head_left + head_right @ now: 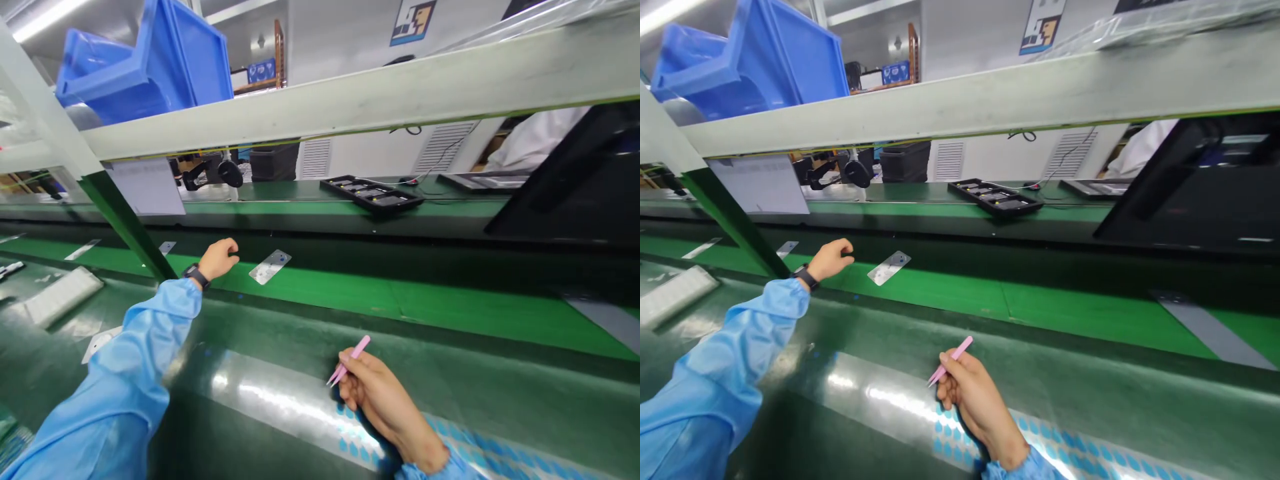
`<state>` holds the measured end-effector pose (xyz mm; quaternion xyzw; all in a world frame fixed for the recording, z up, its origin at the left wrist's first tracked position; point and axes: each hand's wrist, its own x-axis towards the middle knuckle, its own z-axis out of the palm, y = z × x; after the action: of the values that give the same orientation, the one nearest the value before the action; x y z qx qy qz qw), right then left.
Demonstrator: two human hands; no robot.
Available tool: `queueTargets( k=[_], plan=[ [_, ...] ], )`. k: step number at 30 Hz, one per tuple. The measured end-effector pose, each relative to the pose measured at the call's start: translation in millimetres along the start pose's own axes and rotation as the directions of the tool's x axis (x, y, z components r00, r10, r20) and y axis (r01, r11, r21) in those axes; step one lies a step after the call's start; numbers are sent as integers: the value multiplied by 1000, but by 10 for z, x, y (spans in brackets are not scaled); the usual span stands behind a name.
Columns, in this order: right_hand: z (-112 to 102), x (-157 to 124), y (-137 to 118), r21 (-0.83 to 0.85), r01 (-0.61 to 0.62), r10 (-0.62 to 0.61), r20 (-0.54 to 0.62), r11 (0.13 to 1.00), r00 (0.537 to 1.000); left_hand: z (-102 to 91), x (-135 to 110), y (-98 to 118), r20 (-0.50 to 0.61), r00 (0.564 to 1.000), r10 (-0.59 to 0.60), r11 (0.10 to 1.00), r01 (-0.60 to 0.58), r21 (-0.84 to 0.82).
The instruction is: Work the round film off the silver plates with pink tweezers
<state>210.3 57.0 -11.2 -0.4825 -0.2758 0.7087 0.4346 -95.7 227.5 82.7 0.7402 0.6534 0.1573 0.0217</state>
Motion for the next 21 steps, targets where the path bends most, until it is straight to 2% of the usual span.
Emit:
queueTargets(
  k=[3,6,8,10,14,18,21],
  plan=[
    [5,-1,-21,-25,-2,1,-5,1000,1000,-180,-613,-567,109,991,-73,997,69,43],
    [4,9,-34,-42,6,-7,-9,999,1000,-374,-1238,-1096,204,956,-212,974,190,123],
    [0,19,-37,-59,12,-12,-2,998,1000,-467,-1582,-1370,255,919,-301,949,260,180],
    [-2,26,-38,-82,27,-26,9,996,1000,-513,-1822,-1571,290,882,-370,923,313,225],
    [12,14,-47,-101,61,-62,-4,993,998,-506,-1978,-1792,339,835,-433,898,366,246],
    [25,-12,-48,-91,73,-75,-25,993,997,-489,-1897,-1863,392,811,-433,900,367,234],
    [14,-7,-30,-114,109,-111,-8,987,994,-480,-1832,-1861,415,811,-413,910,344,233]
  ],
)
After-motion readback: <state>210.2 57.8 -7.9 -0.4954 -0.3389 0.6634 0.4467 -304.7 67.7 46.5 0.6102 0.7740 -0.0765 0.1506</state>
